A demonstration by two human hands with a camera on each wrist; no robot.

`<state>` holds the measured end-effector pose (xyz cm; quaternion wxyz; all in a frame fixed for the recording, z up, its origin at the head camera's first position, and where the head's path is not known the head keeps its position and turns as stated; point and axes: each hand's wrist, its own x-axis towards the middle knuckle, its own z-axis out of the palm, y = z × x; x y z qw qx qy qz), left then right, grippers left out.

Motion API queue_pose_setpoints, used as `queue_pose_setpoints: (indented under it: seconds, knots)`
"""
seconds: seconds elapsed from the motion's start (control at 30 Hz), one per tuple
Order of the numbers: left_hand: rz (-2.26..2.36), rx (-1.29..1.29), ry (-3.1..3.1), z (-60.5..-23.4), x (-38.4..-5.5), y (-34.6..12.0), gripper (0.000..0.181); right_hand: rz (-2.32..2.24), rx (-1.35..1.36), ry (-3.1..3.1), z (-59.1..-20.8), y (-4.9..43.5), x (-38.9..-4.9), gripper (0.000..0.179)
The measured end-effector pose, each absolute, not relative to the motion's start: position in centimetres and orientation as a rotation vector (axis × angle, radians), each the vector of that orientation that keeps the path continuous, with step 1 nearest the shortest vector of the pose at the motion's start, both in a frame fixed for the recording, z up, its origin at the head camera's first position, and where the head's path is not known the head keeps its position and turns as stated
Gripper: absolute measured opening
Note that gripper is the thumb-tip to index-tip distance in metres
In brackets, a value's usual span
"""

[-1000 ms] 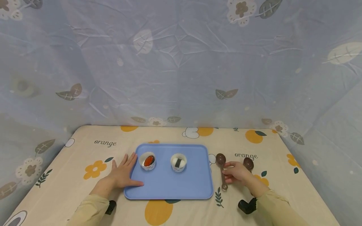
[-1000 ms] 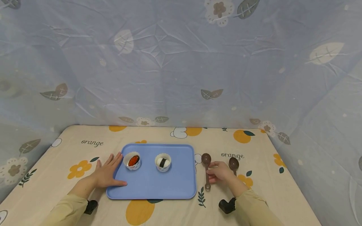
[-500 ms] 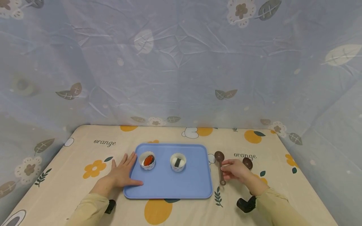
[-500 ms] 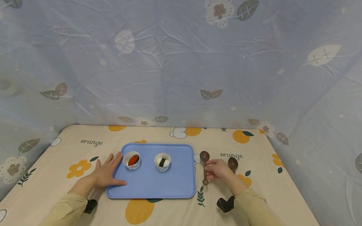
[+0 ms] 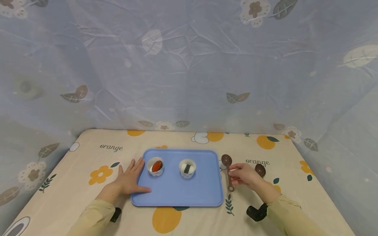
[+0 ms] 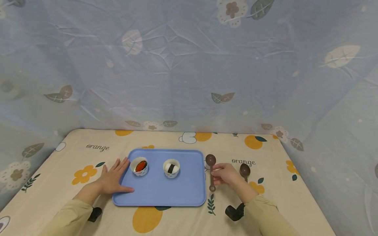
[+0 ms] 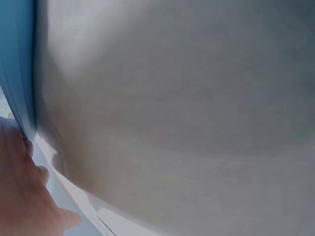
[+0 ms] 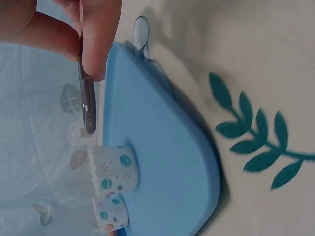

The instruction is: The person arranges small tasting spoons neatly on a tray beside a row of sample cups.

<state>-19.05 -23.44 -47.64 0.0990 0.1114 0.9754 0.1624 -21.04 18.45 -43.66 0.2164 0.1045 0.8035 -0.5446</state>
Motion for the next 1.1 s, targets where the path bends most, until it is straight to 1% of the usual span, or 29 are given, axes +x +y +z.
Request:
queue_pose_setpoints:
  seconds: [0.33,0.6,1.1]
  knots:
    - [0.500,0.340,2.883,-47.4,-19.1,-23.3,0.121,-1.486,0.231,2.255,-42.0,16.4,-20.8,0.031]
    - [0.487,0.334,2.892,-47.5,-19.1,-23.5,0.121,-1.536,0.138,2.203,-41.0,14.2,-20.6,0.035]
    - [0.467,0.380,2.913,-48.2,-19.1,-23.8,0.121,-1.562,0.051,2.187,-39.8,10.4,-20.0,0.031]
